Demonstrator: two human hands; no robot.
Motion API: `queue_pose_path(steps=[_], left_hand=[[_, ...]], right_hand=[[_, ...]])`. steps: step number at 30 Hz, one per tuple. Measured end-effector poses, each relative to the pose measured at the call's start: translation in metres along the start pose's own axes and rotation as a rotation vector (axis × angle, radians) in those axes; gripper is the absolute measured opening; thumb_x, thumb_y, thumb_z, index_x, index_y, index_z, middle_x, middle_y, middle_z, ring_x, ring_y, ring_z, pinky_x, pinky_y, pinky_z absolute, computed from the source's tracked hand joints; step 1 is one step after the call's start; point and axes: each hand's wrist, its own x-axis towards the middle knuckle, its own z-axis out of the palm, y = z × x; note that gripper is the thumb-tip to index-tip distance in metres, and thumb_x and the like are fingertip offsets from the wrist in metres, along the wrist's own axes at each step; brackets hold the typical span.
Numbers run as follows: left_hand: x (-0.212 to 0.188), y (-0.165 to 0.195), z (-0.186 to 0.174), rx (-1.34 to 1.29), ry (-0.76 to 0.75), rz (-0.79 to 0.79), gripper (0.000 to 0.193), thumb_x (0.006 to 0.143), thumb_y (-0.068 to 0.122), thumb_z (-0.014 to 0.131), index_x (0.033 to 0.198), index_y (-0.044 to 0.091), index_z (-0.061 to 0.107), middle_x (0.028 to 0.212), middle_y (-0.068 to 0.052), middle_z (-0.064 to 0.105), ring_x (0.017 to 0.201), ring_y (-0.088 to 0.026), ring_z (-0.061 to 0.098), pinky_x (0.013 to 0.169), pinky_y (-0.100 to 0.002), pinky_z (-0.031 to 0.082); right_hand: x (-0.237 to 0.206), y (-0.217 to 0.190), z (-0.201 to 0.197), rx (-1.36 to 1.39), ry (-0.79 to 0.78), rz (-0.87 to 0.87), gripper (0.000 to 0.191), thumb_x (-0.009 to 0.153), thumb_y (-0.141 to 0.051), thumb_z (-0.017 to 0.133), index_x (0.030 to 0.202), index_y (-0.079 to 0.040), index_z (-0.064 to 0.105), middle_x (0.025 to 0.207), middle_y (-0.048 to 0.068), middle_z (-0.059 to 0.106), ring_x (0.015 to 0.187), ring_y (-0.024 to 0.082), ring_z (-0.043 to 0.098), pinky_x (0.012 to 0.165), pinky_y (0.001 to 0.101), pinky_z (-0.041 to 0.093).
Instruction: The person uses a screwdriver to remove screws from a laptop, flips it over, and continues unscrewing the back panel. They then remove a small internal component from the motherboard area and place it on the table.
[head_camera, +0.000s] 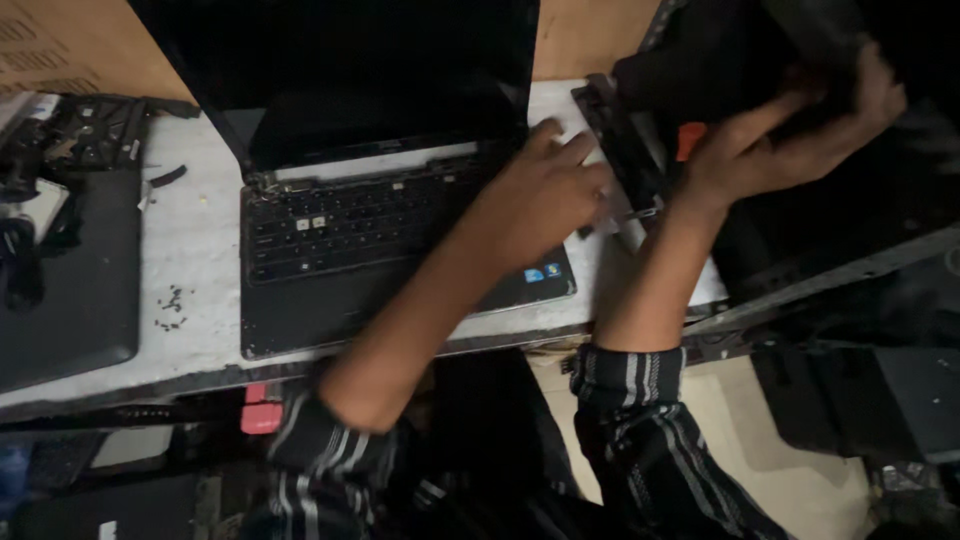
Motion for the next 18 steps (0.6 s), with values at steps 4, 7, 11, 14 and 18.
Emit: queue_pose_path(steps=[4, 7, 11, 14, 18], left_hand=[[0.058, -0.004, 0.000, 0.152, -0.108, 0.046, 0.023, 0.095, 0.008, 0.062, 0.107, 0.018, 0.078, 0.116, -0.002, 0.071, 0.133, -0.027, 0.053, 0.120, -0.053, 0.034], [0.074, -0.005, 0.006, 0.230, 0.357, -0.092, 0.051, 0.076, 0.015, 0.068, 0.127, 0.014, 0.069, 0.134, -0.010, 0.061, 0.126, -0.031, 0.054, 0.103, -0.055, 0.041], [0.033, -0.006, 0.009, 0.155, 0.325, -0.250, 0.056, 0.087, 0.019, 0.071, 0.141, 0.012, 0.058, 0.146, -0.015, 0.052, 0.136, -0.034, 0.051, 0.106, -0.051, 0.044], [-0.032, -0.016, -0.016, 0.042, 0.298, -0.273, 0.046, 0.084, 0.022, 0.073, 0.128, 0.010, 0.066, 0.140, -0.016, 0.057, 0.129, -0.036, 0.053, 0.103, -0.053, 0.044], [-0.164, -0.061, -0.095, 0.151, 0.498, -0.420, 0.027, 0.090, 0.015, 0.073, 0.116, 0.007, 0.072, 0.130, -0.014, 0.064, 0.122, -0.034, 0.059, 0.101, -0.052, 0.045]], right_hand=[[0.002, -0.018, -0.012, -0.008, 0.023, 0.000, 0.029, 0.098, -0.003, 0.056, 0.125, -0.005, 0.064, 0.123, 0.006, 0.074, 0.120, 0.028, 0.066, 0.124, 0.0453, 0.028], [0.003, -0.029, -0.010, 0.084, 0.055, -0.019, 0.029, 0.097, -0.004, 0.057, 0.126, -0.005, 0.059, 0.125, 0.009, 0.065, 0.126, 0.029, 0.057, 0.129, 0.0468, 0.020], [0.002, -0.049, -0.005, 0.099, 0.076, -0.116, 0.027, 0.096, -0.001, 0.053, 0.123, -0.003, 0.050, 0.118, 0.012, 0.060, 0.117, 0.030, 0.055, 0.128, 0.0488, 0.013], [0.014, -0.071, 0.008, 0.538, 0.089, -0.144, 0.030, 0.091, -0.001, 0.057, 0.121, 0.002, 0.059, 0.115, 0.019, 0.061, 0.098, 0.030, 0.062, 0.085, 0.0419, 0.050], [0.023, -0.130, 0.030, 0.742, 0.020, -0.418, 0.036, 0.094, -0.001, 0.048, 0.130, -0.004, 0.045, 0.112, 0.018, 0.058, 0.088, 0.028, 0.047, 0.077, 0.0424, 0.041]])
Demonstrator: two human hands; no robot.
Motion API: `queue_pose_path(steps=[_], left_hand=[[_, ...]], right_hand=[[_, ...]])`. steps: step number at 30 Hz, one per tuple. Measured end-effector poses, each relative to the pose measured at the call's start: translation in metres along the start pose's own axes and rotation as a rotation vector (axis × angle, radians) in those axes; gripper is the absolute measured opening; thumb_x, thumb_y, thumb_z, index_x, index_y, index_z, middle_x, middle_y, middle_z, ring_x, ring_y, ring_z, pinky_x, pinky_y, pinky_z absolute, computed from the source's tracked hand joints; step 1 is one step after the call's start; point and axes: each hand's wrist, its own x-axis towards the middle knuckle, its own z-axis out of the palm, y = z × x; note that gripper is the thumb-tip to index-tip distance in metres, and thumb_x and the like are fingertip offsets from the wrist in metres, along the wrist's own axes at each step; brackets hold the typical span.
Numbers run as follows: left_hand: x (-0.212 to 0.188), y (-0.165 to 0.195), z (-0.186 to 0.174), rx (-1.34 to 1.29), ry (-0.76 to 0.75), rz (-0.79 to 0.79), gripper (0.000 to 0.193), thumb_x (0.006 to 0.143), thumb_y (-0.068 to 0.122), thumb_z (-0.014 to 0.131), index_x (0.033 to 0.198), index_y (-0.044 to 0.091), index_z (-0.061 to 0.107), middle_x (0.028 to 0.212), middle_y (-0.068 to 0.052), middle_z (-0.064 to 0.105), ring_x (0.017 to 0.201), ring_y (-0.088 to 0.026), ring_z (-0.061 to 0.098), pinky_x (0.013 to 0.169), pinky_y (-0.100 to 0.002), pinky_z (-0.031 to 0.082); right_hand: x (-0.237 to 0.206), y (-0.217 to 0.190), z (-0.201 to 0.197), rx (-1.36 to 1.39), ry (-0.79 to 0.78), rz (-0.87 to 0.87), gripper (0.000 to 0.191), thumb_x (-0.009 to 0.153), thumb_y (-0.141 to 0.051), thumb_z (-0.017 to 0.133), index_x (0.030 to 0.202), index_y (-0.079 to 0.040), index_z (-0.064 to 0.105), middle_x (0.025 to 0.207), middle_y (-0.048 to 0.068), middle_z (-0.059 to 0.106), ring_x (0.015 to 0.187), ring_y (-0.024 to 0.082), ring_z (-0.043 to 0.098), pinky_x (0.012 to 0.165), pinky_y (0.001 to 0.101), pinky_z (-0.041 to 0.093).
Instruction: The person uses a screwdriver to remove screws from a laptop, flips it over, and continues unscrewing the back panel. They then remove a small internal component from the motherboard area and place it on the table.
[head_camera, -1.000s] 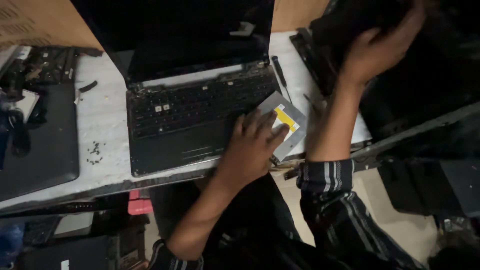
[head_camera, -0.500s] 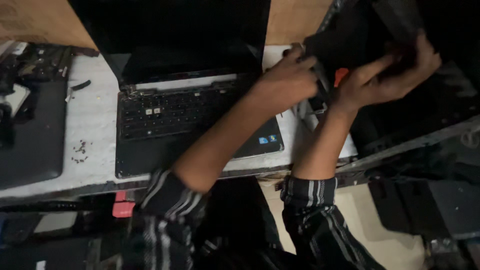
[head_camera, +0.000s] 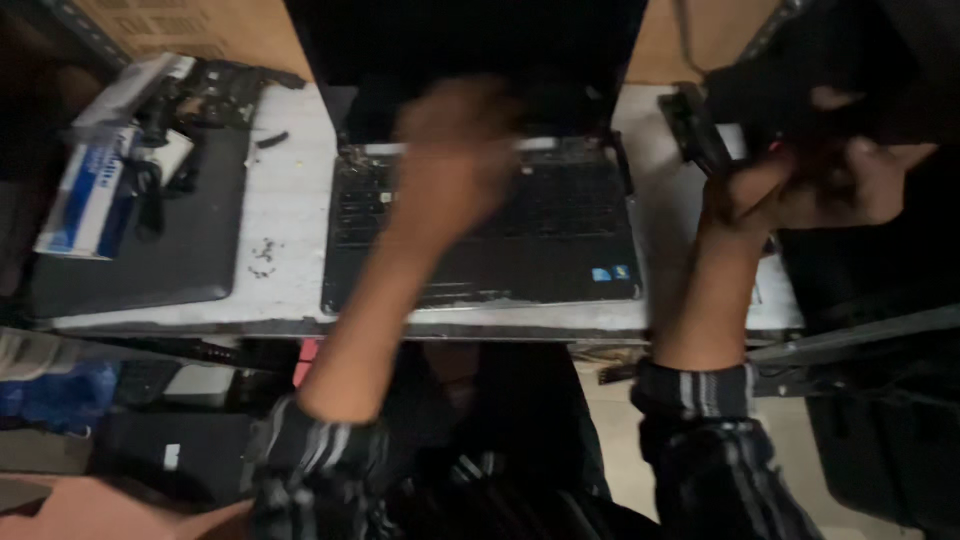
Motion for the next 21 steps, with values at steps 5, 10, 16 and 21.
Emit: queue_pose_path(steps=[5, 10, 16, 21], left_hand=[[-0.087, -0.092, -0.087, -0.292, 0.332, -0.628, 0.024, 0.113, 0.024, 0.056, 0.121, 0.003, 0.064, 0.120, -0.012, 0.066, 0.115, -0.026, 0.064, 0.098, -0.038, 0.051], [-0.135, -0.093, -0.069, -0.543, 0.412, -0.805, 0.048, 0.114, 0.044, 0.043, 0.129, 0.000, 0.058, 0.119, -0.010, 0.064, 0.113, -0.019, 0.061, 0.102, -0.033, 0.047], [-0.091, -0.080, -0.017, -0.474, 0.227, -0.850, 0.038, 0.113, 0.034, 0.046, 0.125, 0.001, 0.061, 0.113, -0.008, 0.070, 0.103, -0.015, 0.063, 0.093, -0.030, 0.049], [-0.054, -0.056, 0.023, -0.357, 0.145, -0.887, 0.017, 0.104, 0.005, 0.061, 0.120, 0.004, 0.066, 0.103, -0.009, 0.069, 0.094, -0.017, 0.064, 0.087, -0.030, 0.052]], right_hand=[[0.024, -0.033, 0.065, 0.314, -0.460, 0.609, 0.026, 0.114, -0.003, 0.047, 0.140, -0.006, 0.041, 0.121, 0.016, 0.049, 0.087, 0.022, 0.050, 0.074, 0.0319, 0.043], [0.003, -0.050, 0.140, 0.650, -1.152, 1.013, 0.033, 0.103, 0.003, 0.050, 0.134, -0.007, 0.056, 0.103, 0.012, 0.068, 0.093, 0.021, 0.070, 0.082, 0.0348, 0.059], [-0.055, -0.019, 0.153, 0.601, -1.726, 1.015, 0.035, 0.100, -0.022, 0.064, 0.135, -0.014, 0.065, 0.112, 0.011, 0.074, 0.101, 0.025, 0.072, 0.092, 0.0420, 0.054], [-0.072, 0.026, 0.124, 0.679, -1.656, 0.933, 0.046, 0.090, -0.027, 0.075, 0.133, -0.014, 0.066, 0.120, 0.010, 0.070, 0.105, 0.028, 0.068, 0.091, 0.0432, 0.053]])
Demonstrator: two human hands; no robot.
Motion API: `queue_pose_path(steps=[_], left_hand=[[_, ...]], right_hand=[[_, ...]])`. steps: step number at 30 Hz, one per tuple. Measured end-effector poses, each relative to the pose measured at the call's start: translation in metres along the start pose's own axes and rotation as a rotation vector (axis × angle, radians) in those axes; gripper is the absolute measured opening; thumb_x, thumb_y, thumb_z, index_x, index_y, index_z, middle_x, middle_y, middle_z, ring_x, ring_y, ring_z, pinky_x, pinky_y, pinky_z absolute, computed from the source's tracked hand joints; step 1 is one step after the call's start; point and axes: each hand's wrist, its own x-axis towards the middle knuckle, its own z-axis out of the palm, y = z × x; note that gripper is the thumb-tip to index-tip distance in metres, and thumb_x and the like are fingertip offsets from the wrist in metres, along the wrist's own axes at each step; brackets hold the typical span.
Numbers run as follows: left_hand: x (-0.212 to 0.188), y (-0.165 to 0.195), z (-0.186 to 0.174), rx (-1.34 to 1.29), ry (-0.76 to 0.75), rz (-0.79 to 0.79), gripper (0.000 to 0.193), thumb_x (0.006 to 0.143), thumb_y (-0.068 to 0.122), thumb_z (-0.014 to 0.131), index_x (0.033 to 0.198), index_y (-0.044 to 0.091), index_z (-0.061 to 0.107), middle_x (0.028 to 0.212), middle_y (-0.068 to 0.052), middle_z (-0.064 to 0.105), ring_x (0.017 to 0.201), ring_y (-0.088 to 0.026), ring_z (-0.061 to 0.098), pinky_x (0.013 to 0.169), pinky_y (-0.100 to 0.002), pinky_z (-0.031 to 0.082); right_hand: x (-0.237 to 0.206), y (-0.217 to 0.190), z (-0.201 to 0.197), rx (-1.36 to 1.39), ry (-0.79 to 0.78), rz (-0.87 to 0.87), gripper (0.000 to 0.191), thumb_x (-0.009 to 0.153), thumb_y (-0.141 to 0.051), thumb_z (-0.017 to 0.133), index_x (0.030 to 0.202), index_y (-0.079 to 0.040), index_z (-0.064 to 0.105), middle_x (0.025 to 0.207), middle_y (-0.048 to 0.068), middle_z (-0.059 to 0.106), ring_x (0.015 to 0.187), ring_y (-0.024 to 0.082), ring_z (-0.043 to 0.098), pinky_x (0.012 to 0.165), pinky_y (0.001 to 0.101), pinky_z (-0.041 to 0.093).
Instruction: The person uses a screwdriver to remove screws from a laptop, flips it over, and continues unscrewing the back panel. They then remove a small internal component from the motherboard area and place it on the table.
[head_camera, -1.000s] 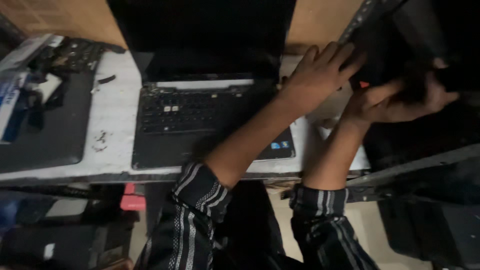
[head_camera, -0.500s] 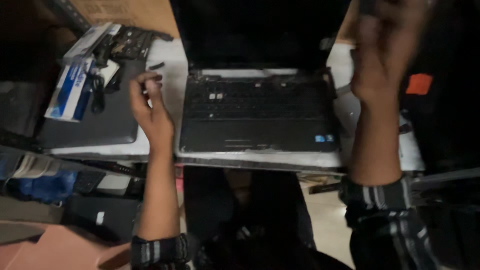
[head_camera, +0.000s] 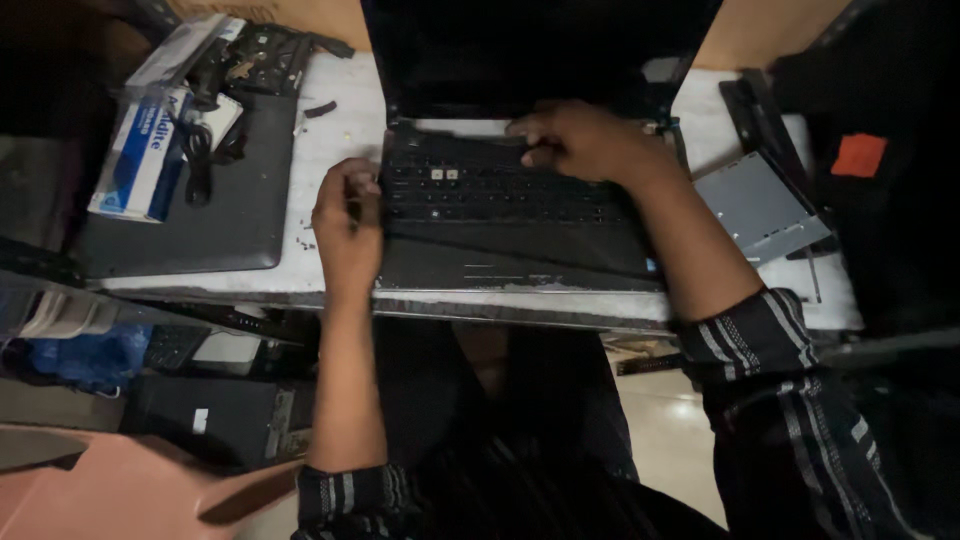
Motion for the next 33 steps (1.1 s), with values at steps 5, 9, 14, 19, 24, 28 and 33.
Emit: queue_pose_path(steps=[5, 9, 14, 19, 24, 28, 33], left_hand=[[0.005, 0.015, 0.041, -0.011, 0.015, -0.022, 0.028, 0.094, -0.006, 0.058, 0.119, 0.003, 0.065, 0.102, -0.008, 0.072, 0.094, -0.015, 0.068, 0.086, -0.028, 0.054], [0.013, 0.022, 0.066, 0.001, 0.013, -0.013, 0.029, 0.092, -0.009, 0.056, 0.117, 0.001, 0.065, 0.102, -0.008, 0.072, 0.095, -0.016, 0.069, 0.084, -0.027, 0.054], [0.016, 0.031, 0.082, -0.057, 0.011, -0.024, 0.025, 0.095, -0.008, 0.055, 0.116, 0.001, 0.064, 0.103, -0.007, 0.073, 0.094, -0.013, 0.070, 0.082, -0.025, 0.054], [0.018, 0.043, 0.103, 0.007, 0.019, -0.031, 0.025, 0.091, -0.009, 0.059, 0.112, 0.002, 0.066, 0.096, -0.006, 0.074, 0.085, -0.013, 0.069, 0.072, -0.025, 0.051], [0.024, 0.056, 0.133, -0.014, 0.022, -0.015, 0.027, 0.089, -0.011, 0.058, 0.112, 0.002, 0.065, 0.097, -0.006, 0.074, 0.084, -0.012, 0.069, 0.072, -0.024, 0.051], [0.030, 0.064, 0.147, -0.027, 0.013, -0.028, 0.030, 0.088, -0.013, 0.059, 0.113, 0.001, 0.065, 0.095, -0.006, 0.072, 0.083, -0.012, 0.067, 0.073, -0.025, 0.052], [0.038, 0.073, 0.165, -0.005, 0.005, -0.062, 0.035, 0.084, -0.016, 0.059, 0.113, 0.002, 0.067, 0.095, -0.006, 0.070, 0.083, -0.012, 0.066, 0.075, -0.025, 0.052]], right_hand=[[-0.025, 0.025, -0.025, -0.298, -0.037, 0.113, 0.052, 0.075, -0.028, 0.085, 0.124, -0.015, 0.071, 0.119, 0.006, 0.072, 0.111, 0.030, 0.067, 0.092, 0.0448, 0.054], [-0.029, 0.044, -0.037, -0.442, 0.085, 0.019, 0.046, 0.078, -0.019, 0.083, 0.123, -0.014, 0.074, 0.119, 0.008, 0.071, 0.110, 0.031, 0.067, 0.095, 0.0457, 0.052], [-0.026, 0.068, -0.039, -0.503, 0.158, 0.006, 0.043, 0.080, -0.015, 0.081, 0.122, -0.014, 0.074, 0.114, 0.009, 0.071, 0.109, 0.031, 0.066, 0.094, 0.0475, 0.051], [-0.036, 0.102, -0.047, -0.188, 0.237, -0.119, 0.044, 0.081, -0.002, 0.078, 0.123, -0.013, 0.075, 0.117, 0.013, 0.069, 0.107, 0.034, 0.065, 0.092, 0.0445, 0.054], [-0.043, 0.137, -0.063, -0.024, 0.256, -0.180, 0.040, 0.085, 0.002, 0.073, 0.123, -0.010, 0.074, 0.117, 0.014, 0.069, 0.109, 0.031, 0.067, 0.093, 0.0383, 0.057], [-0.044, 0.147, -0.072, 0.030, 0.228, -0.102, 0.033, 0.090, -0.003, 0.073, 0.122, -0.010, 0.075, 0.117, 0.014, 0.068, 0.108, 0.030, 0.066, 0.093, 0.0388, 0.055], [-0.048, 0.156, -0.088, 0.020, 0.224, -0.023, 0.031, 0.090, -0.003, 0.072, 0.120, -0.011, 0.075, 0.121, 0.014, 0.068, 0.110, 0.029, 0.067, 0.095, 0.0381, 0.055]])
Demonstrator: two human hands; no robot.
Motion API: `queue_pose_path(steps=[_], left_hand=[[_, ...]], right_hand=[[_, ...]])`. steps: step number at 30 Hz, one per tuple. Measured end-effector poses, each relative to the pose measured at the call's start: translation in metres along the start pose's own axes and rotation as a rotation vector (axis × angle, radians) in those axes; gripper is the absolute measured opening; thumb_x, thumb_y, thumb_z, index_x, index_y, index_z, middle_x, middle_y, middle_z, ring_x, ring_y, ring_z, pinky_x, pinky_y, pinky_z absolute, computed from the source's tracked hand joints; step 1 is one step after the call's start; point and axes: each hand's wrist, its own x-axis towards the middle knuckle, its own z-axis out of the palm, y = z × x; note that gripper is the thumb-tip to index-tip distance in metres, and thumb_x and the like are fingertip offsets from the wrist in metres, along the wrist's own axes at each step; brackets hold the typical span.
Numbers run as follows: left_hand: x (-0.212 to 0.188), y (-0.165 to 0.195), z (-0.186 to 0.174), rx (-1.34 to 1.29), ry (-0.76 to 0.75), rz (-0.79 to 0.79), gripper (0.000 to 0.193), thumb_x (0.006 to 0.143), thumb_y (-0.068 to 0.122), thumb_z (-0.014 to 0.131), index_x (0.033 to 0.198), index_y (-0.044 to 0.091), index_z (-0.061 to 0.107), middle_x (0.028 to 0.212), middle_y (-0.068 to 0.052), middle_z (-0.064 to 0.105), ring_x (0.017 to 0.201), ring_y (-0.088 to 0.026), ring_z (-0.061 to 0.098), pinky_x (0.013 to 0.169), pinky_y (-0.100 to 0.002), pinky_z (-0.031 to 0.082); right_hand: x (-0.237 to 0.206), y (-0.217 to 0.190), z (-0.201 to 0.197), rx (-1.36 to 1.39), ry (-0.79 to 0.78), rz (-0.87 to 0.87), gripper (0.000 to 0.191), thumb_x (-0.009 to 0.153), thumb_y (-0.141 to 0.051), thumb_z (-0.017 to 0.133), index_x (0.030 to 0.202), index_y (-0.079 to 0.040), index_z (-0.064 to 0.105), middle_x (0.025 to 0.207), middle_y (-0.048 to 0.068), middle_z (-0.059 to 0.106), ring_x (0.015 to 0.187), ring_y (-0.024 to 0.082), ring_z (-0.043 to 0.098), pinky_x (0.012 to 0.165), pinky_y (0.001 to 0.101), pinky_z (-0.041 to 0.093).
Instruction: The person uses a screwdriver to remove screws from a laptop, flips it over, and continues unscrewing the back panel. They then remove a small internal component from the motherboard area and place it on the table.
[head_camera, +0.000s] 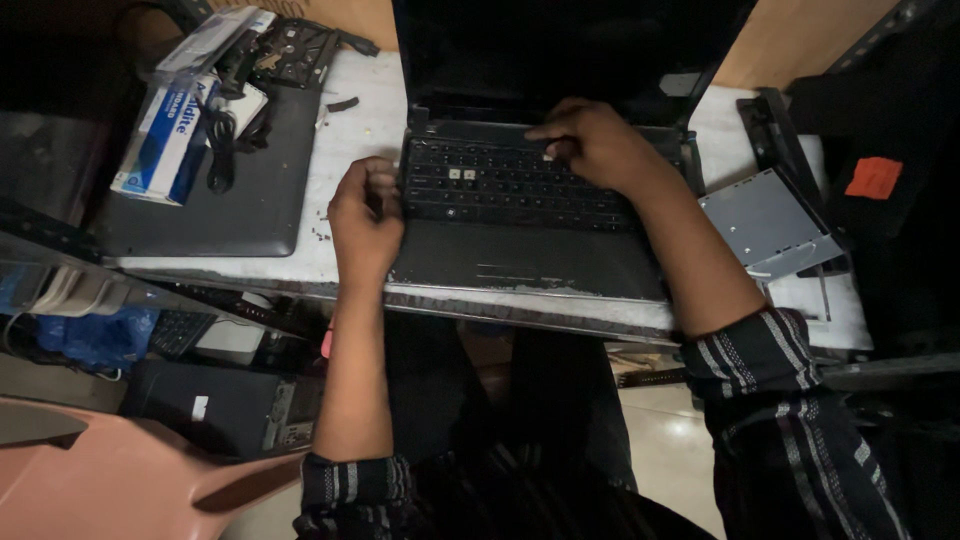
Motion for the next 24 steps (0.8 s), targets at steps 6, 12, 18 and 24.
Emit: queue_pose_path(steps=[6, 12, 18, 24], left_hand=[[0.007, 0.009, 0.029, 0.012, -0.007, -0.026, 0.043, 0.082, -0.017, 0.054, 0.117, 0.002, 0.067, 0.100, -0.006, 0.070, 0.090, -0.012, 0.067, 0.080, -0.024, 0.053], [0.011, 0.012, 0.045, 0.181, -0.037, 0.050, 0.046, 0.086, -0.009, 0.057, 0.129, 0.003, 0.068, 0.120, -0.016, 0.072, 0.112, -0.029, 0.070, 0.097, -0.036, 0.053], [0.024, 0.017, 0.059, 0.280, -0.212, -0.036, 0.049, 0.087, -0.003, 0.053, 0.134, 0.001, 0.067, 0.130, -0.022, 0.065, 0.124, -0.036, 0.061, 0.108, -0.038, 0.044], [0.048, 0.035, 0.067, 0.217, -0.339, -0.262, 0.057, 0.082, -0.005, 0.052, 0.137, 0.003, 0.059, 0.132, -0.015, 0.068, 0.126, -0.027, 0.067, 0.107, -0.035, 0.050]], right_hand=[[0.000, 0.022, -0.024, 0.030, -0.017, -0.019, 0.033, 0.089, -0.003, 0.073, 0.120, -0.010, 0.075, 0.124, 0.015, 0.066, 0.110, 0.030, 0.066, 0.096, 0.0374, 0.055], [-0.008, 0.035, -0.036, -0.024, 0.008, -0.101, 0.033, 0.088, 0.001, 0.072, 0.119, -0.008, 0.074, 0.120, 0.014, 0.069, 0.109, 0.031, 0.067, 0.093, 0.0385, 0.056], [-0.011, 0.045, -0.050, -0.094, 0.005, -0.095, 0.039, 0.080, 0.007, 0.073, 0.116, -0.008, 0.076, 0.113, 0.014, 0.071, 0.106, 0.033, 0.066, 0.090, 0.0417, 0.054], [-0.007, 0.064, -0.058, -0.149, -0.038, -0.058, 0.046, 0.077, 0.013, 0.066, 0.115, -0.010, 0.078, 0.117, 0.011, 0.072, 0.108, 0.030, 0.067, 0.090, 0.0418, 0.055]])
